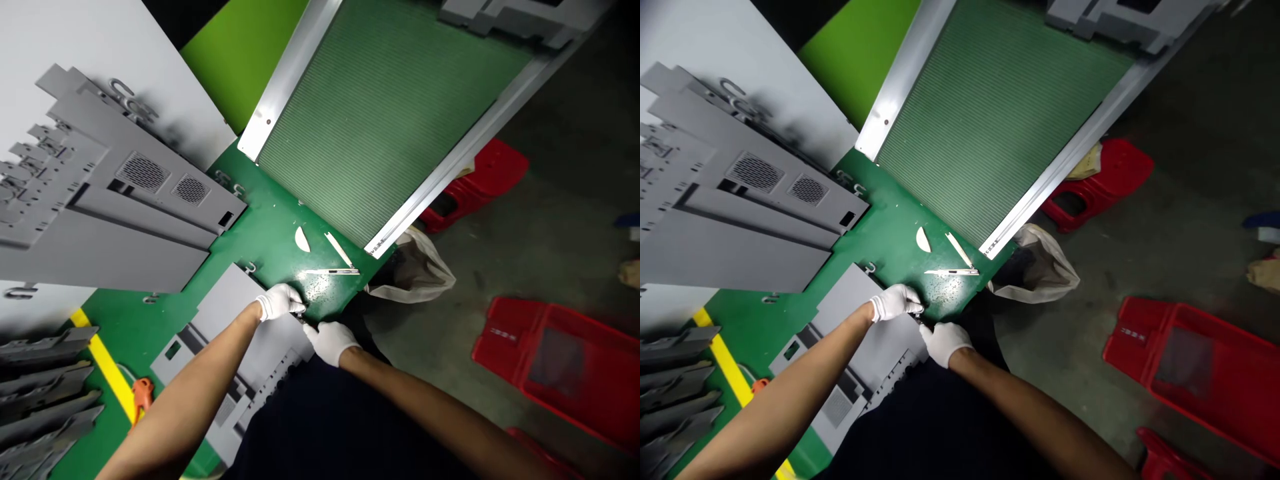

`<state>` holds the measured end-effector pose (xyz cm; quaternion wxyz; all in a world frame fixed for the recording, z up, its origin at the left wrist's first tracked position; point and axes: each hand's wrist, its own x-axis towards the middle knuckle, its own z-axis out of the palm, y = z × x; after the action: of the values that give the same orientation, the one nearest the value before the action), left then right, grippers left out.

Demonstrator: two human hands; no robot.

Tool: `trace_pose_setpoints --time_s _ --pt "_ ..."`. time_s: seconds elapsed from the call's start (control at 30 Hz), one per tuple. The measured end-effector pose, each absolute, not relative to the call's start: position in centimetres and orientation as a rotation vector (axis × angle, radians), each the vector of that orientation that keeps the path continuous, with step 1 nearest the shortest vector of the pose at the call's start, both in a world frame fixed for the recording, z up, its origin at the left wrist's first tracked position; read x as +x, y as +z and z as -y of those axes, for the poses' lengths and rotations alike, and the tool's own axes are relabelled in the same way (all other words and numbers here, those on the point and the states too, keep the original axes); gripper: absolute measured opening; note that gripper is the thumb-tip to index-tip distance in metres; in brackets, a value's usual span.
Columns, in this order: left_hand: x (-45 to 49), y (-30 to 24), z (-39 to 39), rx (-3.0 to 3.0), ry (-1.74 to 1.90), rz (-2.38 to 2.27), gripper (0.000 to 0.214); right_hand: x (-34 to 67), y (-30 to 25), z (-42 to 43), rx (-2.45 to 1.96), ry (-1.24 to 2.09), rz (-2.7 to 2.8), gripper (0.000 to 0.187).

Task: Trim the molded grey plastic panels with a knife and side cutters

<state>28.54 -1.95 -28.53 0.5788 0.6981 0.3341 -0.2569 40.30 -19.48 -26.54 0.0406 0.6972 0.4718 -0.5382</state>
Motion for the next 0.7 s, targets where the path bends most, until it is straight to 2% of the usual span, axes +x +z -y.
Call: trace_pose_setpoints --time_s 0.17,0.3,0.43,0.57,0.7 --pt "28.8 -27.6 1.4 1.616 -0.348 -0.958 0.052 41.9 -26.5 19.0 2.147 -1.719 -1.36 0.072" --pt "30.2 -26.4 1.9 1.585 -0.386 -0.944 0.043 43.2 -27.0 20.4 2.213 -1.788 -1.3 0.079" --pt "36.4 -25.9 6.2 1.599 -0.331 -0.809 0.038 43.9 -28.2 22.1 2.286 -1.81 -1.2 0.081" --pt "43.7 -25.5 10.5 1.476 -0.215 -0.775 0.04 44.2 -28.8 22.3 2.348 -1.843 -1.13 0.073" --pt "43.2 -25.2 8.0 1.567 0.077 -0.982 0.042 44.8 -28.3 21.6 2.425 -1.849 -1.086 0.071"
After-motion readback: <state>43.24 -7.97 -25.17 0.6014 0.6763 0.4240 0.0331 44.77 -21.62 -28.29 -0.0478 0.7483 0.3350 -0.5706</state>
